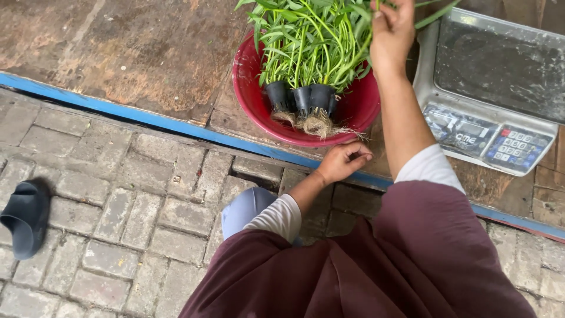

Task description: Weighing and inspecting hydroponic plant starts on a digital scale.

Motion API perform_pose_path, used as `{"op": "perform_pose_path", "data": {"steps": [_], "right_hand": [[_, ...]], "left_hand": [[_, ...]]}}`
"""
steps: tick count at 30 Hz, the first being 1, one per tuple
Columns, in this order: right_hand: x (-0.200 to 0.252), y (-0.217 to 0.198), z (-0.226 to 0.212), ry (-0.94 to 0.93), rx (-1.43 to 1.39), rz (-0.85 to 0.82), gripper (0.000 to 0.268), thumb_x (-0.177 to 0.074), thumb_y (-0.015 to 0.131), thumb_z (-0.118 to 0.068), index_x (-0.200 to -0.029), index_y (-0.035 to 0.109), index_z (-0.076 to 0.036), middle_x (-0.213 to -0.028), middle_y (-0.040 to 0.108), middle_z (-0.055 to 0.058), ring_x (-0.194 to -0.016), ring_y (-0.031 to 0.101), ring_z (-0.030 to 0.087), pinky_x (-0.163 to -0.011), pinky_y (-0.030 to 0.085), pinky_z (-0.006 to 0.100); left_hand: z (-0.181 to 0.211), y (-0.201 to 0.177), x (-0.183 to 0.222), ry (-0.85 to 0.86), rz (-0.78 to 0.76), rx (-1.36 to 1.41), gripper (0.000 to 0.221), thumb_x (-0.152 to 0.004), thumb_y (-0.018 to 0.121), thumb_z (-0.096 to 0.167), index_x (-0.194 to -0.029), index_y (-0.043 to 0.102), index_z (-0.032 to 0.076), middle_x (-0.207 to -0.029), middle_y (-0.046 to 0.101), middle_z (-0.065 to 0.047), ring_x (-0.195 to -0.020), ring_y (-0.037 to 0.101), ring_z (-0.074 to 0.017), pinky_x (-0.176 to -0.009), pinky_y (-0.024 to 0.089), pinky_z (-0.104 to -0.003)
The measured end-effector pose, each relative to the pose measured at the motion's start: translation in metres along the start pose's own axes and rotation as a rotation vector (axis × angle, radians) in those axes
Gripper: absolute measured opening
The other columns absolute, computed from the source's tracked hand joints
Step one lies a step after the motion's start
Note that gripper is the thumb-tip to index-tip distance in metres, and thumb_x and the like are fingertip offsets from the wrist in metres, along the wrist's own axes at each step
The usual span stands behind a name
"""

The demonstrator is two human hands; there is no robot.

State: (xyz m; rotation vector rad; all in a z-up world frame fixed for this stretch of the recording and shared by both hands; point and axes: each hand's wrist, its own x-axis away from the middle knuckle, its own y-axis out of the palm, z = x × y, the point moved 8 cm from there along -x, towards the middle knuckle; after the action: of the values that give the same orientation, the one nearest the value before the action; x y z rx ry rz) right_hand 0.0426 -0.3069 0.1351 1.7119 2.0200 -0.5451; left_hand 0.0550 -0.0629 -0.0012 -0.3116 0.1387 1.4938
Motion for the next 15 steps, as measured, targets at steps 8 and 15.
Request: {"op": "perform_pose_path", "data": {"steps": [8, 15], "right_hand": [[0.013, -0.008, 0.017, 0.412, 0.666, -0.093, 0.029, -0.105, 0.062, -0.022, -0.127, 0.073, -0.006, -0.122, 0.077, 0.015, -0.109, 0.073, 0.021, -0.099, 0.054, 0.034], [0.025, -0.021, -0.061, -0.021, 0.63, -0.015, 0.03, -0.097, 0.071, -0.005, -0.126, 0.067, 0.002, -0.119, 0.069, 0.016, -0.097, 0.068, 0.022, -0.085, 0.055, 0.034]], "left_hand": [[-0.002, -0.001, 0.0, -0.012, -0.002, 0.03, 0.014, -0.095, 0.072, 0.023, -0.105, 0.072, 0.012, -0.096, 0.073, -0.001, -0.088, 0.072, -0.0148, -0.08, 0.059, -0.031], [-0.005, 0.001, 0.001, -0.004, -0.017, 0.037, 0.015, -0.096, 0.072, 0.024, -0.106, 0.072, 0.013, -0.096, 0.073, -0.001, -0.089, 0.073, -0.0141, -0.081, 0.059, -0.031]]}}
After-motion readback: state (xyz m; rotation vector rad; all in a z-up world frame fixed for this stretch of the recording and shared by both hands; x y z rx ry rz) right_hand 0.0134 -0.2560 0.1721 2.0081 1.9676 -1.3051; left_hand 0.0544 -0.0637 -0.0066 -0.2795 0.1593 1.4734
